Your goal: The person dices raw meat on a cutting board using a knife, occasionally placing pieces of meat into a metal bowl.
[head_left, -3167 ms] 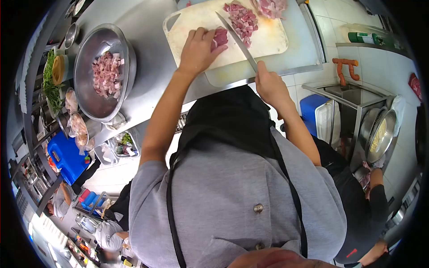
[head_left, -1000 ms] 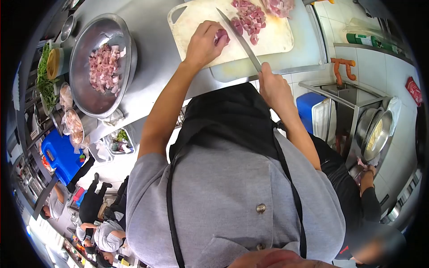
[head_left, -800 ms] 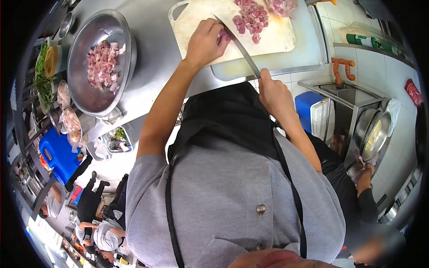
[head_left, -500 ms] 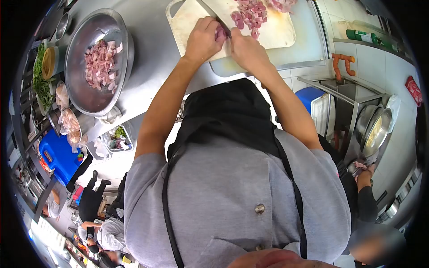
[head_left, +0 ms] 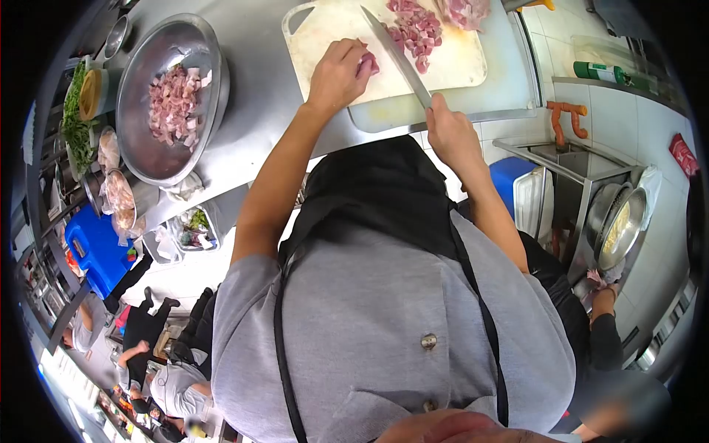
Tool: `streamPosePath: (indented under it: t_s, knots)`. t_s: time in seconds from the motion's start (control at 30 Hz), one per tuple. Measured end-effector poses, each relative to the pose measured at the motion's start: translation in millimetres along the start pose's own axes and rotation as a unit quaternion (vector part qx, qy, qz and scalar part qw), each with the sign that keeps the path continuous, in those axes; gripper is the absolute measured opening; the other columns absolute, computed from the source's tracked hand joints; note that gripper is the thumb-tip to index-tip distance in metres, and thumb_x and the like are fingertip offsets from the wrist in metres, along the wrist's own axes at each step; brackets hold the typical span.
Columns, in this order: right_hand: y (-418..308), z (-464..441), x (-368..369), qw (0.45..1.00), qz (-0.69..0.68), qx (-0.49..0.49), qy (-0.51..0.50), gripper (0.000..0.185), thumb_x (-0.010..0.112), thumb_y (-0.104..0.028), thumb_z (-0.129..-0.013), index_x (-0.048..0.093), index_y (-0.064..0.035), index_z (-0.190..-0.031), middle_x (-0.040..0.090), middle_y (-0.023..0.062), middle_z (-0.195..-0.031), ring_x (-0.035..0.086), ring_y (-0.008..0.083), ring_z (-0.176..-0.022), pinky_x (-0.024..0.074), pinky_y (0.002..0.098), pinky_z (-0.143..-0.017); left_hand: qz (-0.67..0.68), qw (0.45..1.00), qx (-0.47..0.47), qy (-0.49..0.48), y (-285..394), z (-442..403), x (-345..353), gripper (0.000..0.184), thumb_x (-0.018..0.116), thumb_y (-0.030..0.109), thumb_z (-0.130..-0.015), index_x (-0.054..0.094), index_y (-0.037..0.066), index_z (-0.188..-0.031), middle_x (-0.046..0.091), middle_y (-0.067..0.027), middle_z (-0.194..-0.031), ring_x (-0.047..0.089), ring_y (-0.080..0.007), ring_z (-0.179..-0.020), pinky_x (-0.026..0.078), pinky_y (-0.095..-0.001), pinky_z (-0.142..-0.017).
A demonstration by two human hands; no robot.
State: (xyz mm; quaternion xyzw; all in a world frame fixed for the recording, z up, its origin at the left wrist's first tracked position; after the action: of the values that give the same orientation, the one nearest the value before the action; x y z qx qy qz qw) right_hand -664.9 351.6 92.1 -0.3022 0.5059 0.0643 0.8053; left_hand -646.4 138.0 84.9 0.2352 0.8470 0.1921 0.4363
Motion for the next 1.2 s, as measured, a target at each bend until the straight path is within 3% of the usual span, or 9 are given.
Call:
streamPosePath:
  t_s: [0.1, 0.23, 0.33, 0.43, 0.6, 0.87, 0.97, 1.13, 1.2]
  knots:
    - [-11.2, 6.0, -8.6, 1.0, 0.005, 0.002, -0.009, 0.018, 0.047, -0.024, -0.104, 0.046, -0.006, -0.107, 0.065, 0.0304, -0.075, 0.064, 0.0554, -0.074, 0.0491, 0.0641, -0.067, 0.033, 0.998, -0.048, 0.013, 2.5, 1.0, -10.2, 0.017, 0.074, 0.009, -0.081, 0.069, 0.003, -0.096, 0.067, -0.0102, -0.103, 0.065, -0.029, -0.098, 0.056, -0.0381, -0.082]
    - [-22.7, 24.1, -10.0, 0.998, 0.026, -0.009, -0.049, 0.017, 0.048, -0.022, -0.104, 0.044, -0.0049, -0.104, 0.065, 0.0298, -0.072, 0.064, 0.0555, -0.073, 0.0495, 0.0645, -0.067, 0.002, 0.999, -0.012, 0.052, 7.1, -2.0, -22.9, 0.017, 0.074, 0.008, -0.08, 0.069, 0.003, -0.095, 0.067, -0.0102, -0.101, 0.064, -0.0293, -0.095, 0.055, -0.0398, -0.082]
    - [-20.7, 30.3, -3.4, 0.997, 0.038, -0.012, -0.062, 0.016, 0.049, -0.02, -0.102, 0.044, -0.0041, -0.103, 0.065, 0.0298, -0.074, 0.064, 0.0553, -0.073, 0.0499, 0.0641, -0.066, -0.027, 1.0, -0.004, 0.002, 3.5, -2.1, -13.4, 0.015, 0.072, 0.006, -0.077, 0.068, 0.003, -0.091, 0.066, -0.0103, -0.096, 0.063, -0.03, -0.09, 0.053, -0.041, -0.081]
    - [-27.0, 5.2, 11.8, 0.998, 0.013, -0.046, -0.04, 0.015, 0.048, -0.016, -0.1, 0.045, -0.0028, -0.106, 0.066, 0.0301, -0.078, 0.065, 0.0542, -0.077, 0.0505, 0.0634, -0.069, -0.024, 0.999, 0.023, -0.002, -1.1, 2.8, -3.2, 0.013, 0.071, 0.004, -0.074, 0.067, 0.003, -0.086, 0.065, -0.0103, -0.091, 0.061, -0.0303, -0.086, 0.051, -0.0414, -0.08]
    - [-68.3, -72.8, 15.4, 0.997, -0.015, -0.077, -0.028, 0.021, 0.045, -0.014, -0.097, 0.047, -0.0018, -0.115, 0.067, 0.0313, -0.086, 0.066, 0.053, -0.085, 0.0493, 0.0636, -0.076, -0.05, 0.998, -0.022, 0.02, -8.4, 5.1, -4.0, 0.016, 0.074, 0.001, -0.073, 0.07, 0.002, -0.089, 0.067, -0.0097, -0.093, 0.064, -0.0307, -0.086, 0.054, -0.0402, -0.079]
    - [-4.9, 31.1, 22.2, 0.995, 0.002, 0.031, -0.092, 0.019, 0.048, -0.019, -0.1, 0.046, -0.0047, -0.111, 0.067, 0.0313, -0.081, 0.065, 0.0546, -0.079, 0.0486, 0.0658, -0.073, -0.036, 0.999, -0.006, 0.027, -3.4, 8.8, -3.9, 0.014, 0.073, 0.002, -0.075, 0.069, 0.004, -0.088, 0.067, -0.0088, -0.093, 0.063, -0.0297, -0.085, 0.053, -0.0394, -0.077]
    - [-4.6, 5.4, 11.8, 0.997, -0.005, -0.021, -0.078, 0.017, 0.046, -0.018, -0.101, 0.046, -0.0051, -0.112, 0.066, 0.0318, -0.08, 0.065, 0.0554, -0.078, 0.0488, 0.0654, -0.073, -0.031, 0.999, -0.008, 0.022, -2.1, 9.3, -5.5, 0.013, 0.073, 0.003, -0.075, 0.068, 0.004, -0.087, 0.067, -0.0084, -0.092, 0.063, -0.0293, -0.087, 0.053, -0.0398, -0.079]
    - [-11.0, -30.1, 8.7, 1.0, 0.004, -0.021, -0.01, 0.017, 0.044, -0.02, -0.102, 0.046, -0.0043, -0.109, 0.065, 0.0332, -0.079, 0.064, 0.0565, -0.078, 0.0488, 0.0649, -0.071, -0.04, 0.999, -0.007, 0.031, 1.8, 9.8, -9.0, 0.014, 0.074, 0.003, -0.076, 0.069, 0.004, -0.088, 0.067, -0.0082, -0.094, 0.064, -0.0282, -0.087, 0.054, -0.0396, -0.078]
    - [-18.4, -19.1, 1.3, 0.999, -0.025, -0.022, -0.023, 0.019, 0.049, -0.022, -0.103, 0.044, -0.0039, -0.107, 0.062, 0.0331, -0.073, 0.06, 0.0573, -0.076, 0.0433, 0.0664, -0.07, 0.023, 0.996, -0.063, 0.05, 2.0, 8.6, -21.1, 0.015, 0.074, 0.0, -0.076, 0.071, 0.003, -0.091, 0.068, -0.0084, -0.1, 0.064, -0.0275, -0.087, 0.056, -0.0365, -0.073]
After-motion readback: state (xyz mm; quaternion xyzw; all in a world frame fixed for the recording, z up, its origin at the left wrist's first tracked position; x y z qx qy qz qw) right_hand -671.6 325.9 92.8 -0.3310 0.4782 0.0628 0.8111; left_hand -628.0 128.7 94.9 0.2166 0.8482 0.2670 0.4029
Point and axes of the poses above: each hand's wrist, its own z-axis away from the middle knuckle, its own x-axis out of the palm, y = z × x, the point moved 8 cm from there along -z, towards the middle knuckle
